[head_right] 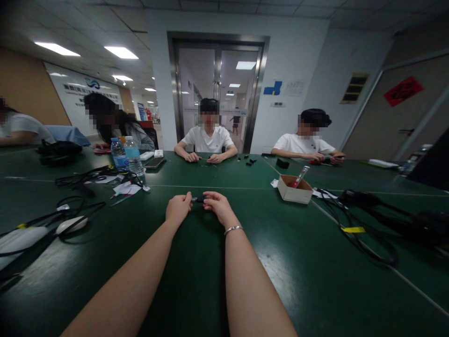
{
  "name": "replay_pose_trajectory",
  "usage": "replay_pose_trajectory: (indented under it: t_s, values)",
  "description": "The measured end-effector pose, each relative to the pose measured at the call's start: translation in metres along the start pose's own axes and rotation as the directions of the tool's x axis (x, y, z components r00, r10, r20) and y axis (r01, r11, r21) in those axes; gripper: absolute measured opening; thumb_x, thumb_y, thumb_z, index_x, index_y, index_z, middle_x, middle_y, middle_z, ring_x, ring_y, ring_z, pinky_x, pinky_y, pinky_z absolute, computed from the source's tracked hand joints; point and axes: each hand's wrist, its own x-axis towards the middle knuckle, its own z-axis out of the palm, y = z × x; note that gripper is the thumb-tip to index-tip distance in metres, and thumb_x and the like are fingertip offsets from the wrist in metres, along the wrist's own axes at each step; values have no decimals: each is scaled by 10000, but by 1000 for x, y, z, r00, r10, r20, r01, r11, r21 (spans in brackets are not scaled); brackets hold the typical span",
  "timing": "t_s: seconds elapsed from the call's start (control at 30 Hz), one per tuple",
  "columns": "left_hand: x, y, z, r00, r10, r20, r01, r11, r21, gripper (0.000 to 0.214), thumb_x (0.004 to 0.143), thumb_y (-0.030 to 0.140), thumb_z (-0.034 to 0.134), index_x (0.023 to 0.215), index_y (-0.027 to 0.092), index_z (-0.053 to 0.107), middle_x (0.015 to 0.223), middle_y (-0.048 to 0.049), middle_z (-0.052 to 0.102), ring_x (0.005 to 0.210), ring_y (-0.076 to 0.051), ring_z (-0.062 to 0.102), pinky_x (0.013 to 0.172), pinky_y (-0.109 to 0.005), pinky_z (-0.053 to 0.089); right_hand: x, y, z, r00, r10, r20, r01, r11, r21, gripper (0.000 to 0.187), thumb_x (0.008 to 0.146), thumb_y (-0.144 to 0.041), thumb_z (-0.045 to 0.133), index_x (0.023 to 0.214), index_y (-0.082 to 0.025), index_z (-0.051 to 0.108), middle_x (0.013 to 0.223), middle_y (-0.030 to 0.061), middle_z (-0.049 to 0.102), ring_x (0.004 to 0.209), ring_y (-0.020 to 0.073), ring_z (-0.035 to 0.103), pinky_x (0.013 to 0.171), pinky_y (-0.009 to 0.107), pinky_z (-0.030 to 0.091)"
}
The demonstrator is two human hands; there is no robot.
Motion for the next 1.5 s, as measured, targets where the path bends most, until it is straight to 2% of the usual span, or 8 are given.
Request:
replay_pose_trajectory:
  t_s: [1.5]
  values:
    - [3,-2,0,999,32,14,-32,999,41,496,896,480,303,622,202,608,624,-25,645,577,-162,568,559,-271,329,1,-1,1,1000,8,14,-8,1000,-24,236,712,-17,646,918,-130,673,710,10,633,585,85,615,525,147,522]
